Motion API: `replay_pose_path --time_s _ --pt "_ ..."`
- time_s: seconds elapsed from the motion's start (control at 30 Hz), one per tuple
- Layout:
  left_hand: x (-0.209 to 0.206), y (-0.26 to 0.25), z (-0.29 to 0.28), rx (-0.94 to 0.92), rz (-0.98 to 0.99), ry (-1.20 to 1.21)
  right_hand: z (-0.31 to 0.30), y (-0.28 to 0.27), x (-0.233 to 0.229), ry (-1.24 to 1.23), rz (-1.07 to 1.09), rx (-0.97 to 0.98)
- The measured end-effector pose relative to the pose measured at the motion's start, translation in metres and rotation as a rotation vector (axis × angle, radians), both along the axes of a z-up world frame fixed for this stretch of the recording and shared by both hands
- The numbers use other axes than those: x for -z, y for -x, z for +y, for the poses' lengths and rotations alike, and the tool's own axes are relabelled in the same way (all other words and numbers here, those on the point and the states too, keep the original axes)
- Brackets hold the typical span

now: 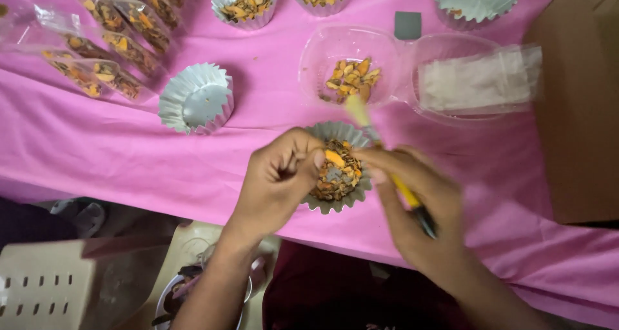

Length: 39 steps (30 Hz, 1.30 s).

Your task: Sorting dried herbs and seeds by picking out specific pieces and using a brush to spread them in a foil liner

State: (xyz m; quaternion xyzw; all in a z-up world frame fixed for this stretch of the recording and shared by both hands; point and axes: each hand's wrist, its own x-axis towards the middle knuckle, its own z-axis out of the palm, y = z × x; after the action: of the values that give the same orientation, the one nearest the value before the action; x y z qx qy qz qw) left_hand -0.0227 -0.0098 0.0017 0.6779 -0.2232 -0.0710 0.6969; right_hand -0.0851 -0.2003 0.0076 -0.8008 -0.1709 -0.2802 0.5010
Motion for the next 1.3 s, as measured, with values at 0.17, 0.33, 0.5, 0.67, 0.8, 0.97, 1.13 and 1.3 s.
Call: replay_pose_path --time_s 0.17,0.33,0.5,0.67,0.8,0.97,1.13,1.3 --pt "-0.002 0.009 0.0 0.065 -0.074 0.036 0.02 -0.008 0.003 -0.23 0.106 -0.115" --pt "0.001 0.013 0.007 0.157 0.161 0.166 0.008 -0.01 0.009 0.02 -0.144 -0.041" --pt "0.005 0.013 0.01 0.258 0.624 0.399 0.004 -0.014 0.019 0.187 -0.448 -0.014" --pt "0.004 0.013 0.007 0.381 0.727 0.425 0.003 -0.013 0.016 0.221 -0.497 -0.038" --pt "-0.002 0.016 0.003 0.44 0.651 0.419 -0.007 -0.005 0.011 0.266 -0.454 -0.029" --pt "0.001 0.018 -0.003 0.053 0.2 0.061 -0.013 0.031 -0.02 -0.053 0.112 0.099" --pt "0.002 0.017 -0.009 0.01 0.147 0.056 0.002 0.025 0.007 -0.436 -0.003 0.045" --pt "0.001 0.011 -0.012 -0.051 0.229 0.081 -0.011 0.028 0.024 -0.344 0.084 -0.063"
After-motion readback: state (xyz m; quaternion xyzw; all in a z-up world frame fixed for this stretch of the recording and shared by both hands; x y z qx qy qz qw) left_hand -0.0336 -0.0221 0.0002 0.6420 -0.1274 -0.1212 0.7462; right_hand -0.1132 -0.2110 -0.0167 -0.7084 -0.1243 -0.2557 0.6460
